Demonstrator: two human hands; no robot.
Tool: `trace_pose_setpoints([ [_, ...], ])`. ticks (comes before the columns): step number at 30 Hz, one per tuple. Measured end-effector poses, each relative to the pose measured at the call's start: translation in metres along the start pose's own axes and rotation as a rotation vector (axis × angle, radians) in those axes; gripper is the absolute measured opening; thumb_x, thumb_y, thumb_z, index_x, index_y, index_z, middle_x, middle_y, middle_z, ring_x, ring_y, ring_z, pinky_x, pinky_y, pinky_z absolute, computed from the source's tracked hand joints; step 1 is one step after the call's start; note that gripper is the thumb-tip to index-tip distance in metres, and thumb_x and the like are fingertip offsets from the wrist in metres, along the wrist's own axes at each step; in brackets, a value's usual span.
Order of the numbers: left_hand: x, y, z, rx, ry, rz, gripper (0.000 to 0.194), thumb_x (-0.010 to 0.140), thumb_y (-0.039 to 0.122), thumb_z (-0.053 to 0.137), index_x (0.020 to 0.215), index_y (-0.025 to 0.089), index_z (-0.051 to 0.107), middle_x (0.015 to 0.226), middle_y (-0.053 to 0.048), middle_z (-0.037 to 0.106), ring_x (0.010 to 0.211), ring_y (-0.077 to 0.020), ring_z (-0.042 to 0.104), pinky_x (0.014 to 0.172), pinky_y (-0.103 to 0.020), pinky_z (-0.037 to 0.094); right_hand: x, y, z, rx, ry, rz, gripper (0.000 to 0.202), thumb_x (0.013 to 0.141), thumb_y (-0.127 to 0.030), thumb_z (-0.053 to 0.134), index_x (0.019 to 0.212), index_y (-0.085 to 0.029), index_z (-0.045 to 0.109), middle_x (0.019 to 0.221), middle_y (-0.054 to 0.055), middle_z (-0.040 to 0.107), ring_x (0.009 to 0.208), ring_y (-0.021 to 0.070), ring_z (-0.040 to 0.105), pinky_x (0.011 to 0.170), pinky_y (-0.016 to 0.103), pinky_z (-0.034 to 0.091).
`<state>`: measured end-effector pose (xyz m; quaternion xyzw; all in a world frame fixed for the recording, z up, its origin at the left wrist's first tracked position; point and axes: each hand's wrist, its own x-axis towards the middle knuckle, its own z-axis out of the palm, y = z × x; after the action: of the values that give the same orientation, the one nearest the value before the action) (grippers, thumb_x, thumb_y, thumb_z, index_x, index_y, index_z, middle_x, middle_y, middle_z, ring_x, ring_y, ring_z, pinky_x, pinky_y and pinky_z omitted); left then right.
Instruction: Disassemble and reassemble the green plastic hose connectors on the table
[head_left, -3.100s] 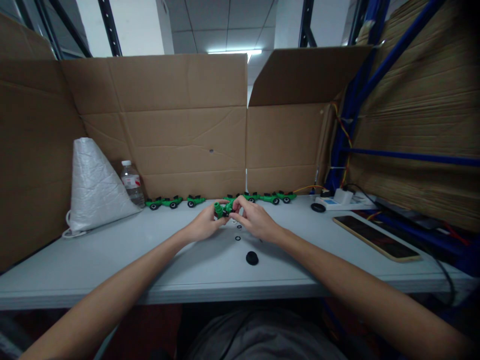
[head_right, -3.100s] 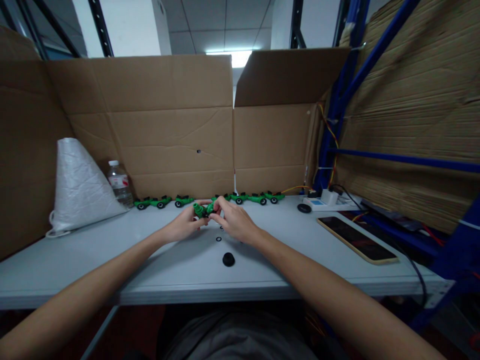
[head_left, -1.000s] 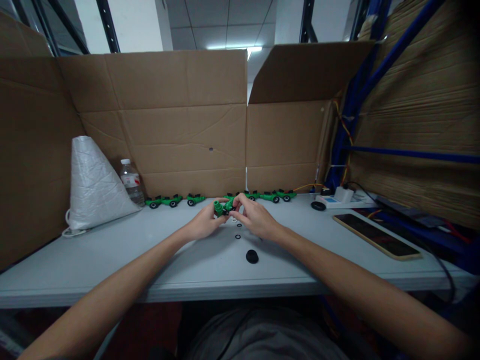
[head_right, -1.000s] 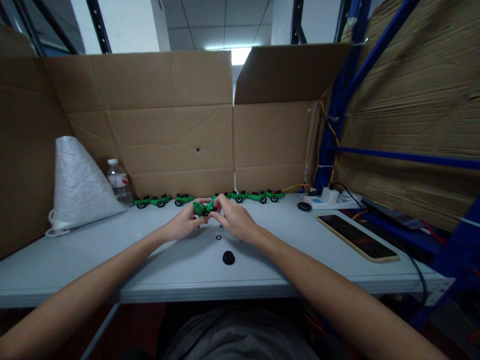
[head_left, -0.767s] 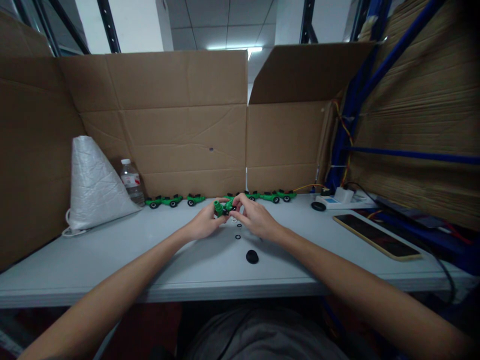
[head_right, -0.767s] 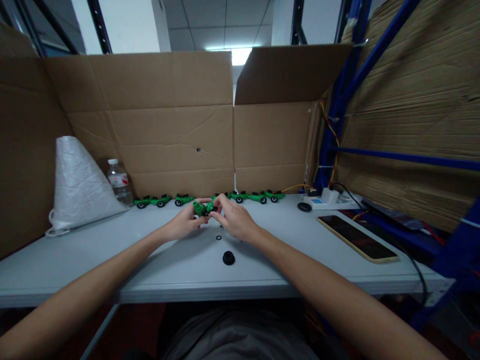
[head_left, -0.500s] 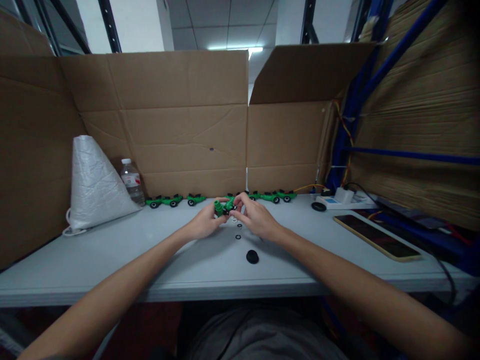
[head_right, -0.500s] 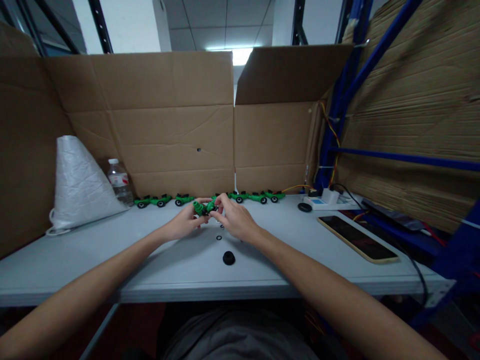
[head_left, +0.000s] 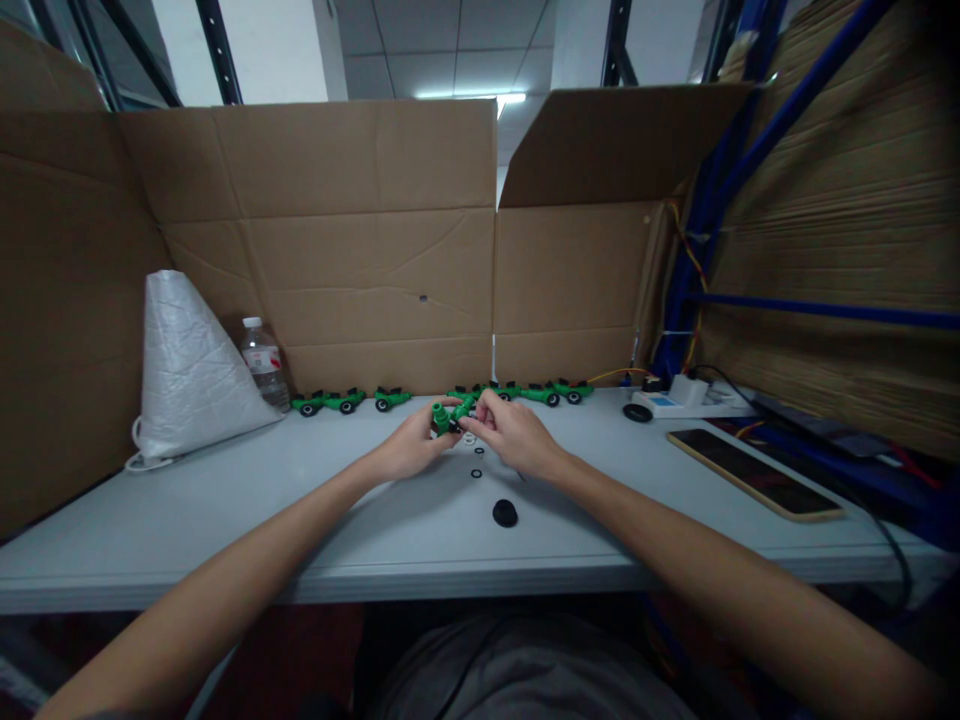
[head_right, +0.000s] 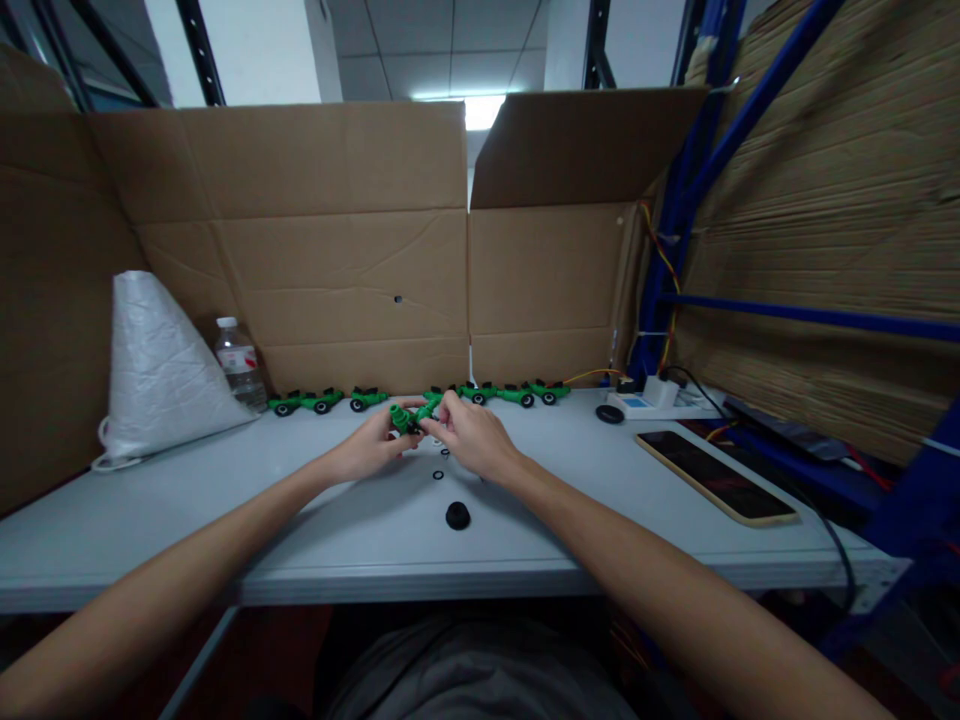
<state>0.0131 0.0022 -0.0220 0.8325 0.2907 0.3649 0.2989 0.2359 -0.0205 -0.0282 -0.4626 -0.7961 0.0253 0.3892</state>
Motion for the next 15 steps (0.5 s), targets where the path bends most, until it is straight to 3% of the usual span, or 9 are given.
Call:
trace_pose_setpoints([
  [8, -0.0002, 0.0013, -0.0004, -0.015, -0.020, 0.010, 0.053, 0.092, 0.026, 0.070, 0.142, 0.016, 0.055, 0.128, -0.013, 0.069, 0.108, -0.0222, 0.065, 0.098, -0.039, 0.052, 0.0010, 0.0029, 0.0037, -0.022, -0.061, -0.014, 0.027, 0.105, -0.042, 0.059, 0.087, -0.022, 0.061, 0.076, 0.003, 0.066, 0.069, 0.0190, 0.057, 0.063, 0.029, 0.026],
  [15, 0.0009, 0.0010, -0.0006, -0.013, -0.004, 0.002, 0.054, 0.092, 0.026, 0.072, 0.142, 0.015, 0.054, 0.124, -0.013, 0.070, 0.103, -0.0217, 0.065, 0.091, -0.037, 0.053, 0.0006, 0.0019, 0.0034, 0.010, -0.050, -0.029, 0.023, 0.107, -0.040, 0.056, 0.093, -0.022, 0.060, 0.080, 0.002, 0.067, 0.071, 0.0189, 0.059, 0.064, 0.029, 0.028],
])
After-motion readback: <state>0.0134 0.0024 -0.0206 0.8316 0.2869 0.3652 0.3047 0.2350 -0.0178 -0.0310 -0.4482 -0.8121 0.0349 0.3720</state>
